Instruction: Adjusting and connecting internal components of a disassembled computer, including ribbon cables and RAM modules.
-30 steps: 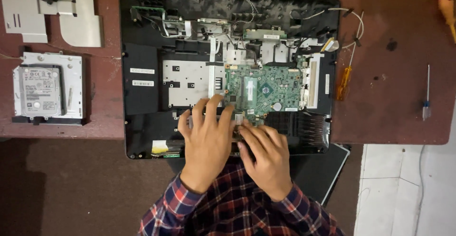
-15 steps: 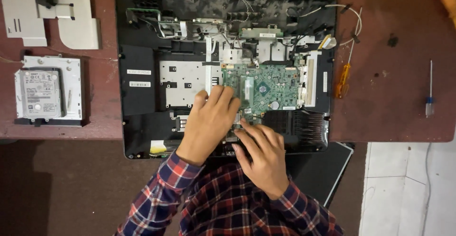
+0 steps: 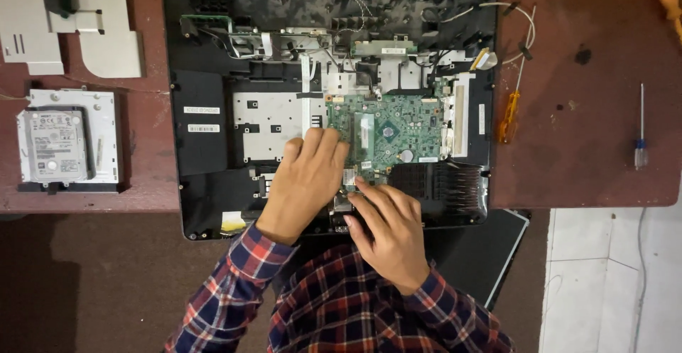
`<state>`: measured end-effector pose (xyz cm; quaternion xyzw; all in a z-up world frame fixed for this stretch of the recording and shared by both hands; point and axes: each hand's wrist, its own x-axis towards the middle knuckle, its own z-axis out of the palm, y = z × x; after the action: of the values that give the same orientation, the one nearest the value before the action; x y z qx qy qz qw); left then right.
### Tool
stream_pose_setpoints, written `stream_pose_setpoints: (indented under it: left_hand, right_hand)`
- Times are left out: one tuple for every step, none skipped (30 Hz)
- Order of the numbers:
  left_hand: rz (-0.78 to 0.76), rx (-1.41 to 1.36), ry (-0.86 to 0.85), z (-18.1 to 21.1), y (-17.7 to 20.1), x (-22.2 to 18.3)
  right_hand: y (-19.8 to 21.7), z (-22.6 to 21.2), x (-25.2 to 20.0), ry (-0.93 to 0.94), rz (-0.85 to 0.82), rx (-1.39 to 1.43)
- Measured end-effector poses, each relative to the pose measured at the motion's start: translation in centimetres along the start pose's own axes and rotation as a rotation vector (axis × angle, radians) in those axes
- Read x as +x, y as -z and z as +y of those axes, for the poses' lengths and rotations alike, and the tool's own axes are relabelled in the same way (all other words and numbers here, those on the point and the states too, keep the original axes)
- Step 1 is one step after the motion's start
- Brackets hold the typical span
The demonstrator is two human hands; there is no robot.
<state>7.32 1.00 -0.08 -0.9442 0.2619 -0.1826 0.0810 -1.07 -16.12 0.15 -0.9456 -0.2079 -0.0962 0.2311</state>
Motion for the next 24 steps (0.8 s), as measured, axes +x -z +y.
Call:
stream_pose_setpoints:
  left_hand:
    - [0.000,-0.002,0.000,-0.2,0.4,0.1]
    - [0.000,-0.004,-0.020,-0.4,0.9,0.1]
    - [0.000,-0.006,-0.040,-0.7,1.3,0.2]
    - [0.000,-0.004,-0.039,-0.8,1.4,0.3]
    - [0.008,-0.018,-0.042,-0.9,1.5,0.4]
    - [0.014,-0.031,-0.043,-1.0,1.6,0.5]
    - [0.013,-0.028,-0.042,-1.0,1.6,0.5]
    - [0.014,-0.014,-0.057,-0.9,1.6,0.6]
    - [0.014,-0.001,-0.071,-0.8,1.6,0.7]
    - [0.014,-0.001,-0.071,-0.5,1.5,0.6]
    - [-0.002,0.035,-0.083,-0.1,1.4,0.5]
    - [-0.017,0.073,-0.095,0.1,1.3,0.4]
    - [-0.015,0.075,-0.095,0.2,1.4,0.4]
    - [-0.020,0.130,-0.098,0.3,1.4,0.4]
    - [-0.025,0.186,-0.100,0.4,1.5,0.4]
    - [-0.025,0.187,-0.100,0.3,1.3,0.3]
    - [-0.020,0.159,-0.088,0.3,1.1,0.3]
    - [-0.015,0.131,-0.076,0.3,0.9,0.3]
    - [-0.013,0.132,-0.077,0.2,1.0,0.3]
    - [-0.012,0.138,-0.042,0.2,1.0,0.3]
    - [-0.010,0.143,-0.008,0.1,1.0,0.3]
    - [-0.013,0.141,-0.008,0.1,1.0,0.5]
    - [-0.013,0.121,0.029,0.1,1.0,0.7]
    - [-0.012,0.103,0.070,0.1,1.0,0.8]
  right_hand:
    - [0.1,0.0,-0.1,-0.001,-0.001,-0.002]
    - [0.1,0.0,-0.1,-0.003,-0.010,-0.001]
    - [0.1,0.0,0.0,-0.005,-0.018,-0.001]
    - [0.1,0.0,0.0,-0.005,-0.018,0.000]
    - [0.0,0.0,-0.1,-0.007,-0.021,-0.004]
    - [0.0,0.0,-0.1,-0.008,-0.024,-0.006]
    - [0.0,-0.1,0.0,-0.007,-0.023,-0.004]
    - [0.1,-0.1,0.1,-0.005,-0.018,-0.002]
    - [0.1,-0.1,0.2,-0.002,-0.012,0.000]
    - [0.1,-0.1,0.1,-0.002,-0.012,-0.001]
    - [0.1,0.0,0.0,-0.003,-0.014,-0.005]
    - [0.0,0.0,0.0,-0.002,-0.015,-0.009]
    - [0.0,0.0,0.0,-0.001,-0.013,-0.010]
    - [0.0,0.0,0.0,0.002,-0.008,-0.012]
    - [-0.1,0.1,0.0,0.005,-0.004,-0.015]
    - [0.0,0.0,0.0,0.006,-0.003,-0.015]
    - [0.0,0.0,0.1,-0.001,-0.005,-0.014]
    - [0.1,-0.1,0.1,-0.007,-0.006,-0.013]
    - [0.1,0.0,0.2,-0.007,-0.004,-0.013]
    - [0.1,-0.1,0.2,-0.007,0.001,-0.019]
    - [0.0,-0.1,0.2,-0.007,0.005,-0.025]
    - [0.0,0.0,0.1,-0.009,0.002,-0.024]
    - [0.0,0.0,0.1,-0.008,-0.004,-0.021]
    - [-0.1,0.1,0.1,-0.003,-0.010,-0.017]
